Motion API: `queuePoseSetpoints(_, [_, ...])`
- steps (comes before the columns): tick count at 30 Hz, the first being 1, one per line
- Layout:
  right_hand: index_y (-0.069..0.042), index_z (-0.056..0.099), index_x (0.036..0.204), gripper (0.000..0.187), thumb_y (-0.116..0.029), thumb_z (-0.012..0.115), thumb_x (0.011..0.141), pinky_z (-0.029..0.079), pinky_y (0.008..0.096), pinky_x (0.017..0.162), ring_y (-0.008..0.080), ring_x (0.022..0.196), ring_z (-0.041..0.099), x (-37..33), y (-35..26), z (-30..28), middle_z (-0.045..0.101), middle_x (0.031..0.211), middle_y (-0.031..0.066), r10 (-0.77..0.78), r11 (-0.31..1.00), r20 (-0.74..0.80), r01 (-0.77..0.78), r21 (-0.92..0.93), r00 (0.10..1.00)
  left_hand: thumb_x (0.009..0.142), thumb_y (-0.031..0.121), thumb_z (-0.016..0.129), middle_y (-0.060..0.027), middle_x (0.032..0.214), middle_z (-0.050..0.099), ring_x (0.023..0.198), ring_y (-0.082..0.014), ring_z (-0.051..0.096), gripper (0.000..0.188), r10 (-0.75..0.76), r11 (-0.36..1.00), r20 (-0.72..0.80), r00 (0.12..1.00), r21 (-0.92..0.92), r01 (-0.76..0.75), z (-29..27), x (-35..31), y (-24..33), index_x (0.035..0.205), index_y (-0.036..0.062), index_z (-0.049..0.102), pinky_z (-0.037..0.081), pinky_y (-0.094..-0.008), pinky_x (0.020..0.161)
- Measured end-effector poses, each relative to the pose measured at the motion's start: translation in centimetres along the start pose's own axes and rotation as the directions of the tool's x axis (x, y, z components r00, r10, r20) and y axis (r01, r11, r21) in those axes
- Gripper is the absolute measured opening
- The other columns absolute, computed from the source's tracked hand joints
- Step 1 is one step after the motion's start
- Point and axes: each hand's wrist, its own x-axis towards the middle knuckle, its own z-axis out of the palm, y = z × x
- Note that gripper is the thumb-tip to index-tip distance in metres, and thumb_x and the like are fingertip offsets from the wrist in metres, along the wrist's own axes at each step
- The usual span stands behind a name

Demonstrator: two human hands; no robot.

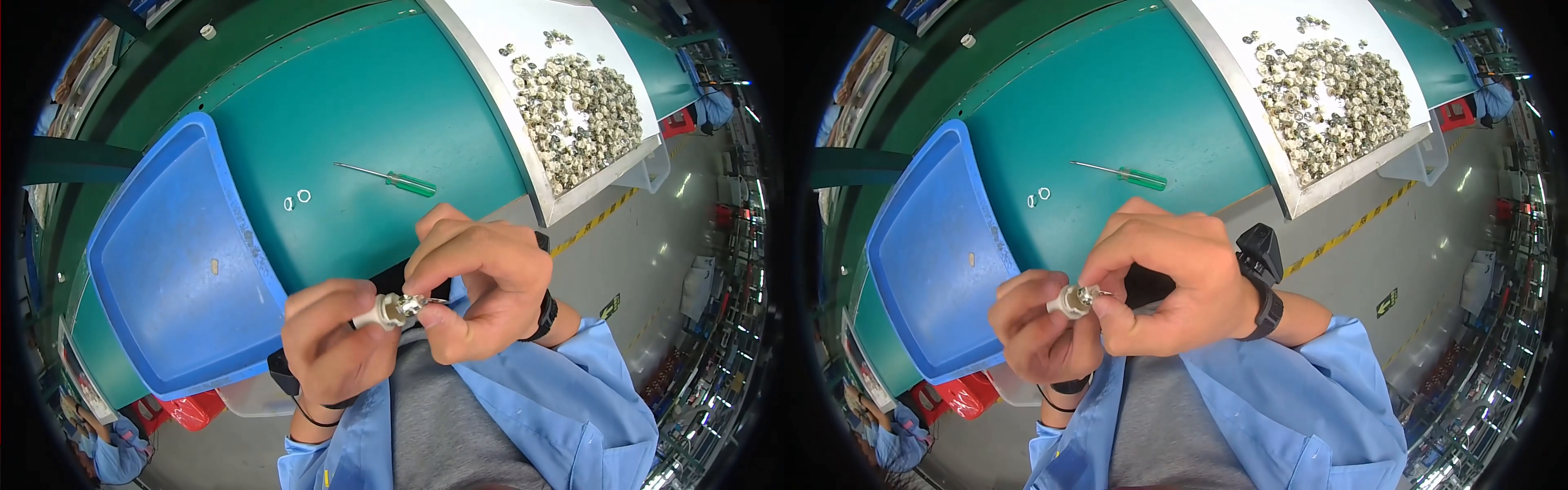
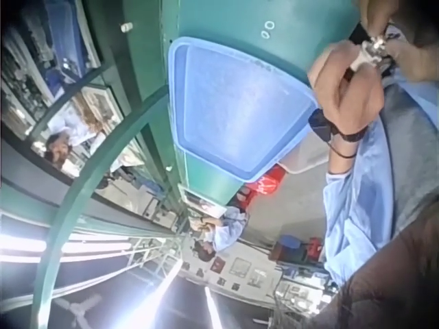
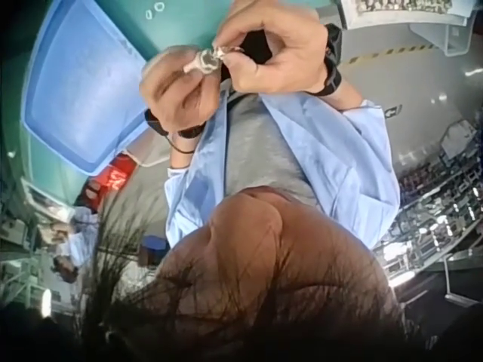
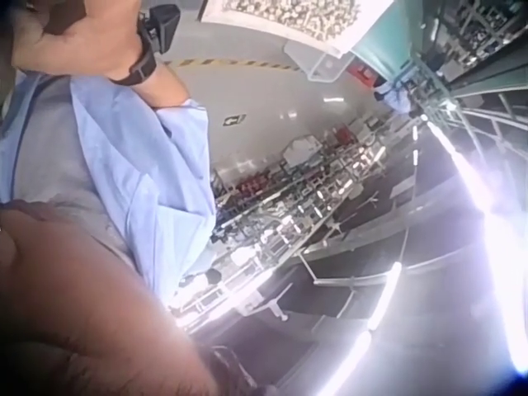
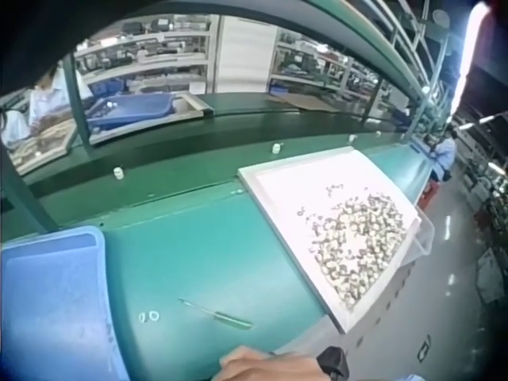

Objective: The person picks up a white plastic component and a metal part, fits the metal part into the component, and presses them together. After repeating this assembly, the person places the completed units into a blue tray.

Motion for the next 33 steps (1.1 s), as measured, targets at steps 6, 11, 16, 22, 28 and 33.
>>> queuePoseSetpoints(6, [0.002, 0.065, 0.088, 0.015, -0.006, 0.073, 0.078, 0.043, 0.0324, 0.062, 0.0173, 0.058, 0.058, -0.1, 0.1, 0.1, 0.067, 0.074, 0.0098, 0.052, 0.999, 0.025, -0.051, -0.015, 0.998, 0.073, -0.003, 0.081, -0.0132, 0.108, 0.062, 0.095, -0.0308, 0.065, 0.037, 0.147, 0.971, 0.128, 0.981, 0.169, -0.167, -1.0, 0.3, 0.0, 0.101, 0.0083, 0.061, 0.060, -0.0326, 0.069])
queuePoseSetpoints(11, [0.002, 0.067, 0.089, 0.016, -0.006, 0.074, 0.077, 0.041, 0.0316, 0.062, 0.0163, 0.057, 0.056, 0.1, 0.0, 0.2, 0.067, 0.074, 0.0097, -0.001, 0.999, 0.048, 0.003, -0.042, 0.999, 0.076, -0.003, 0.078, -0.0131, 0.109, 0.062, 0.096, -0.0313, 0.065, 0.033, 0.188, 0.965, 0.162, 0.969, 0.154, -0.213, -1.3, 0.3, 0.0, 0.102, 0.0076, 0.062, 0.060, -0.0326, 0.070])
queuePoseSetpoints(16, [0.002, 0.068, 0.089, 0.016, -0.005, 0.075, 0.076, 0.038, 0.0320, 0.061, 0.0160, 0.057, 0.054, 0.3, -0.3, 0.1, 0.067, 0.074, 0.0100, 0.000, 1.000, 0.076, 0.002, -0.027, 0.997, 0.073, -0.005, 0.077, -0.0125, 0.107, 0.062, 0.094, -0.0303, 0.065, 0.034, 0.219, 0.956, 0.124, 0.968, 0.171, -0.238, -1.1, 0.2, 0.0, 0.102, 0.0073, 0.062, 0.061, -0.0302, 0.067])
queuePoseSetpoints(22, [0.002, 0.069, 0.086, 0.016, -0.003, 0.076, 0.073, 0.037, 0.0330, 0.060, 0.0167, 0.055, 0.053, 0.2, -0.7, -0.2, 0.067, 0.073, 0.0105, 0.021, 0.999, 0.104, -0.026, 0.042, 0.994, 0.073, -0.002, 0.075, -0.0101, 0.102, 0.062, 0.092, -0.0261, 0.065, 0.030, 0.374, 0.898, 0.098, 0.922, 0.211, -0.386, -0.7, 0.1, -0.4, 0.099, 0.0071, 0.063, 0.060, -0.0254, 0.061])
queuePoseSetpoints(28, [0.003, 0.071, 0.087, 0.017, -0.001, 0.077, 0.071, 0.036, 0.0325, 0.059, 0.0172, 0.053, 0.054, 0.2, -0.6, -0.9, 0.069, 0.074, 0.0122, 0.032, 0.995, 0.160, -0.047, 0.086, 0.987, 0.076, 0.000, 0.074, -0.0091, 0.102, 0.062, 0.092, -0.0234, 0.065, 0.024, 0.406, 0.881, 0.149, 0.902, 0.196, -0.430, -1.1, 0.6, -0.3, 0.097, 0.0078, 0.065, 0.060, -0.0243, 0.061])
queuePoseSetpoints(33, [0.004, 0.072, 0.089, 0.021, -0.002, 0.080, 0.070, 0.037, 0.0326, 0.060, 0.0178, 0.057, 0.059, -0.1, -0.7, -1.2, 0.071, 0.078, 0.0145, 0.005, 0.997, 0.145, -0.017, 0.079, 0.989, 0.077, 0.003, 0.073, -0.0087, 0.103, 0.063, 0.092, -0.0223, 0.065, 0.021, 0.405, 0.877, 0.166, 0.899, 0.209, -0.433, -1.1, 0.7, -0.1, 0.097, 0.0086, 0.067, 0.060, -0.0238, 0.063])
